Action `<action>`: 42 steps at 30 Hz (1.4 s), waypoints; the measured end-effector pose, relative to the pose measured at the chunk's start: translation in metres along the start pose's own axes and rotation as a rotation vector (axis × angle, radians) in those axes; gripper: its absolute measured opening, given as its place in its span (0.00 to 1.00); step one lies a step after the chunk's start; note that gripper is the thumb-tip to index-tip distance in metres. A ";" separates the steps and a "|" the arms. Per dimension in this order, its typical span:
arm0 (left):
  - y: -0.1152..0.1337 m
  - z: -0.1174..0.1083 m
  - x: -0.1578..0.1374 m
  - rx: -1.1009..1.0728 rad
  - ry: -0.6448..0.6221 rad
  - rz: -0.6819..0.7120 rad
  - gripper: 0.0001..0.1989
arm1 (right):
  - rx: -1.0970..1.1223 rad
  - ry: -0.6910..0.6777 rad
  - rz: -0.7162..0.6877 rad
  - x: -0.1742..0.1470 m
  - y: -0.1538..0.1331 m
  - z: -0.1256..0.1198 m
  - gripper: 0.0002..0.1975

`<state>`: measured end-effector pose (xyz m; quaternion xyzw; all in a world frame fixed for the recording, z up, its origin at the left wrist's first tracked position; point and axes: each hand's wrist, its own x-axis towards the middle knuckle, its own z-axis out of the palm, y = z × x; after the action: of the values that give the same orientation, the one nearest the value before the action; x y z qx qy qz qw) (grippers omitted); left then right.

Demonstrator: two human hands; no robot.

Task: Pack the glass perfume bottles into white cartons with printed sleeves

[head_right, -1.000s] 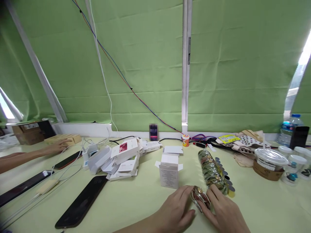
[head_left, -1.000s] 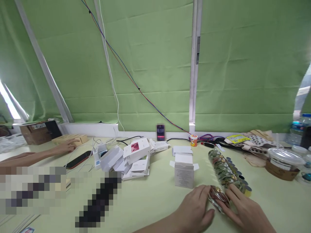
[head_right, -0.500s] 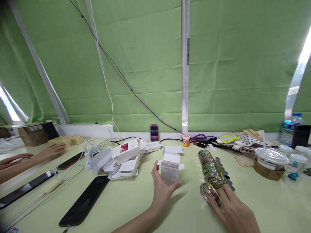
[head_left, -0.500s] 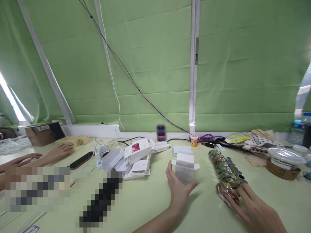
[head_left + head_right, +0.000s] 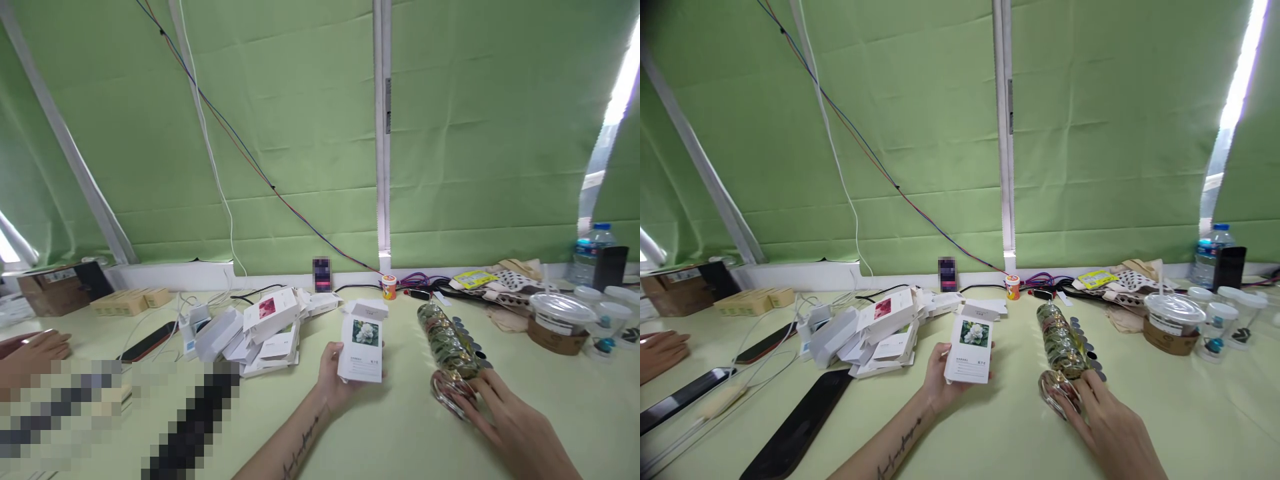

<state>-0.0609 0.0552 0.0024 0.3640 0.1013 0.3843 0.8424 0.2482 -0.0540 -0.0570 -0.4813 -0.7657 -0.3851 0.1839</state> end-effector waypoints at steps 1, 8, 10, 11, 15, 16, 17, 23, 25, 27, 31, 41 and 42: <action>0.000 -0.001 -0.001 -0.032 -0.051 -0.016 0.32 | 0.010 -0.003 0.010 0.001 -0.001 -0.002 0.26; -0.007 -0.009 0.000 0.184 -0.001 0.046 0.32 | 0.072 -0.026 0.179 0.010 -0.004 -0.012 0.25; -0.001 -0.013 0.002 0.287 0.104 0.058 0.30 | 0.124 -0.040 0.238 0.009 -0.002 -0.010 0.26; 0.003 -0.016 0.002 0.365 0.138 0.056 0.28 | 0.150 -0.043 0.289 0.007 0.000 -0.009 0.26; 0.020 -0.026 0.005 0.731 0.176 0.043 0.22 | 0.244 -0.052 0.477 0.003 0.006 -0.005 0.25; 0.023 -0.029 0.005 0.779 0.180 0.045 0.22 | 0.265 -0.056 0.493 0.002 0.007 -0.005 0.25; 0.024 -0.030 0.005 0.802 0.188 0.050 0.22 | 0.286 -0.062 0.500 0.002 0.009 -0.005 0.25; 0.013 -0.031 0.005 0.931 0.304 0.207 0.33 | 0.381 -0.086 0.513 -0.015 0.016 -0.004 0.23; 0.006 -0.028 -0.002 1.082 0.489 0.426 0.36 | 0.388 -0.093 0.504 -0.026 0.019 -0.004 0.23; -0.002 -0.023 -0.012 1.272 0.633 0.746 0.29 | 0.383 -0.080 0.515 -0.036 0.022 -0.007 0.22; -0.027 -0.002 -0.030 1.600 0.128 1.083 0.26 | 0.449 -0.029 0.556 -0.044 0.024 -0.014 0.21; -0.095 0.071 0.046 1.383 0.060 0.370 0.18 | 0.543 0.019 0.450 -0.019 0.025 -0.004 0.17; -0.098 0.072 0.052 1.347 0.090 0.369 0.17 | 0.525 0.024 0.423 -0.015 0.026 -0.005 0.16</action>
<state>0.0638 0.0111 -0.0084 0.8019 0.2889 0.3892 0.3493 0.2777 -0.0606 -0.0530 -0.5613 -0.7196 -0.1336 0.3863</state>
